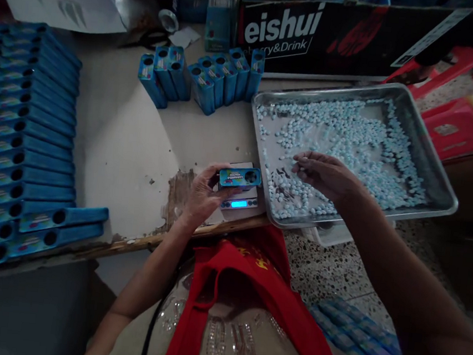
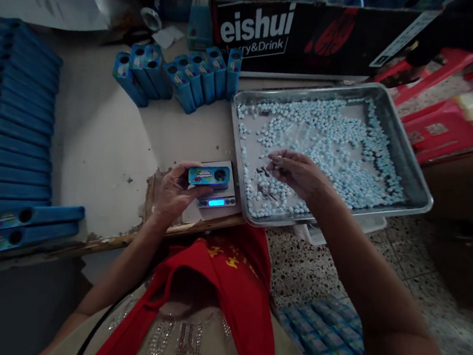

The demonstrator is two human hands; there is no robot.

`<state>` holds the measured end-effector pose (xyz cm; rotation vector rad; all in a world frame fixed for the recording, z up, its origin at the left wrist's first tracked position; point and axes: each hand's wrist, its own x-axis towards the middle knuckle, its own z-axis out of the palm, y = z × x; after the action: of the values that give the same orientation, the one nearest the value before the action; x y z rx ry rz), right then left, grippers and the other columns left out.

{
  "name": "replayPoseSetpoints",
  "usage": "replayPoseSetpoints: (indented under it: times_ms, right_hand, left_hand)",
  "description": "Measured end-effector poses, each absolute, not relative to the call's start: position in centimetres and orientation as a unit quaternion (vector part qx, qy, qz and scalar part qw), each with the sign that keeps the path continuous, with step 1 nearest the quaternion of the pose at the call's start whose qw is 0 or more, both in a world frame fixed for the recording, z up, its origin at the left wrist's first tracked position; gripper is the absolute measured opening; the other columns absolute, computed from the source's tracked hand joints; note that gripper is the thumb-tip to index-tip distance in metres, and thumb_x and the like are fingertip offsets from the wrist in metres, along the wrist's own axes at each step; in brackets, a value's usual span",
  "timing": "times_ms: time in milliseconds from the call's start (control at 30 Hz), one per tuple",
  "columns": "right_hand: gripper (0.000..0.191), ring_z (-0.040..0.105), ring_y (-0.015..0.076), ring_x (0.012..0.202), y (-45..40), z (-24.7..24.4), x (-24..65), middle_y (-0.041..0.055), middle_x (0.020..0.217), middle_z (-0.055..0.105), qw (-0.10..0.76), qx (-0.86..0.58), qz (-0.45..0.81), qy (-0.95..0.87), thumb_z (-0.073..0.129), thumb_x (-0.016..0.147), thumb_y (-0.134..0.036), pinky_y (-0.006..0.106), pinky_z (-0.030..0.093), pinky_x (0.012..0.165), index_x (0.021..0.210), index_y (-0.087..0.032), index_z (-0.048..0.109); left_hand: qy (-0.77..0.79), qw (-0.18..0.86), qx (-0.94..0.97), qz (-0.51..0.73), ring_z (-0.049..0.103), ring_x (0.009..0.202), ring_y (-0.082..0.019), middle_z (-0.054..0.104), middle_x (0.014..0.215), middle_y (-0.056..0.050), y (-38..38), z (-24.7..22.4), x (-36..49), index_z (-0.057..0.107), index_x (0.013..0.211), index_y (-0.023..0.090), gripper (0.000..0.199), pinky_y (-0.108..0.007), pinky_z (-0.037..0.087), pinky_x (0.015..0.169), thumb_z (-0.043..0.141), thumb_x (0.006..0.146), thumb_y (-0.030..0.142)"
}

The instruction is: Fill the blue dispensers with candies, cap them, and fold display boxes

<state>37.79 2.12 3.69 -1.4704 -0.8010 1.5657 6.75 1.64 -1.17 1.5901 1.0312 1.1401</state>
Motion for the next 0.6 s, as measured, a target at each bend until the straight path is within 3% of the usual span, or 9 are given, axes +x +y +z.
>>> replayPoseSetpoints:
  times_ms: [133, 233, 467, 600]
  right_hand:
    - [0.010, 0.059, 0.0103, 0.067, 2.0, 5.5, 35.8, 0.0029, 0.082, 0.071, 0.417, -0.572, 0.635, -0.309, 0.083, 0.085, -0.021, 0.023, 0.053, 0.062, 0.089, -0.024, 0.074]
    - [0.006, 0.061, 0.0105, 0.074, 1.7, 7.1, 34.9, 0.0055, 0.085, 0.070, 0.437, -0.563, 0.641, -0.284, 0.075, 0.087, -0.014, 0.021, 0.053, 0.066, 0.089, -0.019, 0.077]
    - [0.003, 0.048, 0.0068, 0.056, 1.4, 8.6, 34.2, 0.0015, 0.069, 0.058, 0.437, -0.561, 0.622, -0.328, 0.073, 0.088, -0.015, 0.019, 0.044, 0.051, 0.088, -0.016, 0.077]
    - [0.007, 0.058, 0.0084, 0.066, 1.5, 8.3, 34.0, 0.0041, 0.077, 0.063, 0.445, -0.573, 0.623, -0.293, 0.072, 0.088, -0.011, 0.018, 0.050, 0.058, 0.088, -0.016, 0.076]
  left_hand:
    - [0.399, 0.447, 0.654, 0.462, 0.074, 0.111, -0.021, 0.075, 0.123, -0.009, 1.5, -0.7, 6.1, 0.063, 0.132, 0.027, 0.068, -0.037, 0.062, 0.097, 0.092, 0.075, 0.052]
    - [0.434, 0.415, 0.659, 0.453, 0.071, 0.123, -0.024, 0.074, 0.127, -0.010, 1.2, 0.3, 4.5, 0.058, 0.139, 0.028, 0.073, -0.041, 0.058, 0.107, 0.091, 0.077, 0.050]
    - [0.514, 0.339, 0.616, 0.491, 0.074, 0.109, -0.020, 0.076, 0.115, -0.004, 0.5, 1.9, 1.7, 0.065, 0.127, 0.029, 0.043, -0.035, 0.063, 0.096, 0.082, 0.089, 0.042]
    - [0.531, 0.326, 0.613, 0.486, 0.074, 0.105, -0.019, 0.075, 0.114, -0.004, 0.5, 3.2, 1.8, 0.068, 0.120, 0.027, 0.038, -0.035, 0.064, 0.096, 0.083, 0.088, 0.039]
